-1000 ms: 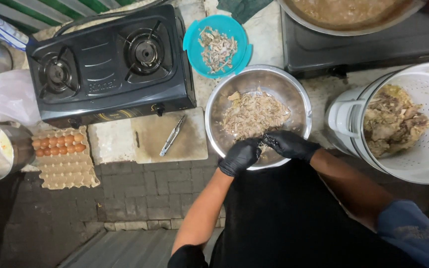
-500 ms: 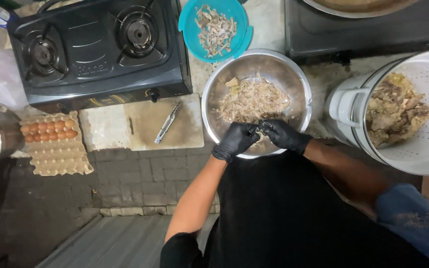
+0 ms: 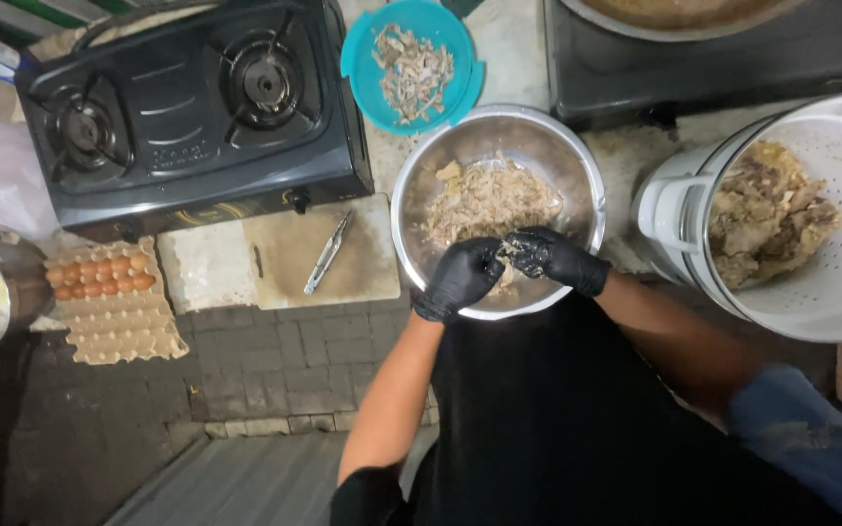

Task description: Shredding cooked chicken meat by hand into a metal bowl and occasionally transferring it to a colander.

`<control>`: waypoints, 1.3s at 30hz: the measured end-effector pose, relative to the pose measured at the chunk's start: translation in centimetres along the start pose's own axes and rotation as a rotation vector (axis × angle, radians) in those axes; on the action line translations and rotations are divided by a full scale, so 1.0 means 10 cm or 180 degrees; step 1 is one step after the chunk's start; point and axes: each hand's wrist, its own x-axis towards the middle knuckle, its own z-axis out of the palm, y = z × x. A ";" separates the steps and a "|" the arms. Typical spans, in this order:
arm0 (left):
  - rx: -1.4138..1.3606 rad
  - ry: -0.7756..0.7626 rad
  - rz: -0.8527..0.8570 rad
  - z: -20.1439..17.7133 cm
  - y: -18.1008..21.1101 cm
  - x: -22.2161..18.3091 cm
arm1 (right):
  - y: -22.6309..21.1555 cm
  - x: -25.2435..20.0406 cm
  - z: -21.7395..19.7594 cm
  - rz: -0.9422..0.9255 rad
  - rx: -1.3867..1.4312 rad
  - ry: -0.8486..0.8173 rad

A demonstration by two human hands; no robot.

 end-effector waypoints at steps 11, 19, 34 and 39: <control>0.0396 0.0108 -0.0612 0.03 0.11 0.03 | -0.26 0.04 0.09 -0.0316 -0.0640 0.0466; 0.0294 0.0207 -0.0760 0.05 0.12 -0.11 | -0.29 -0.14 0.42 -0.0873 -0.0037 0.0595; -0.0112 0.0824 -0.0463 -0.17 -0.16 -0.22 | -1.38 0.54 1.99 -0.2811 -0.3678 0.0730; 0.0106 0.0808 -0.0088 -0.19 -0.09 -0.31 | -1.75 1.02 2.13 -0.2737 -0.4313 0.0758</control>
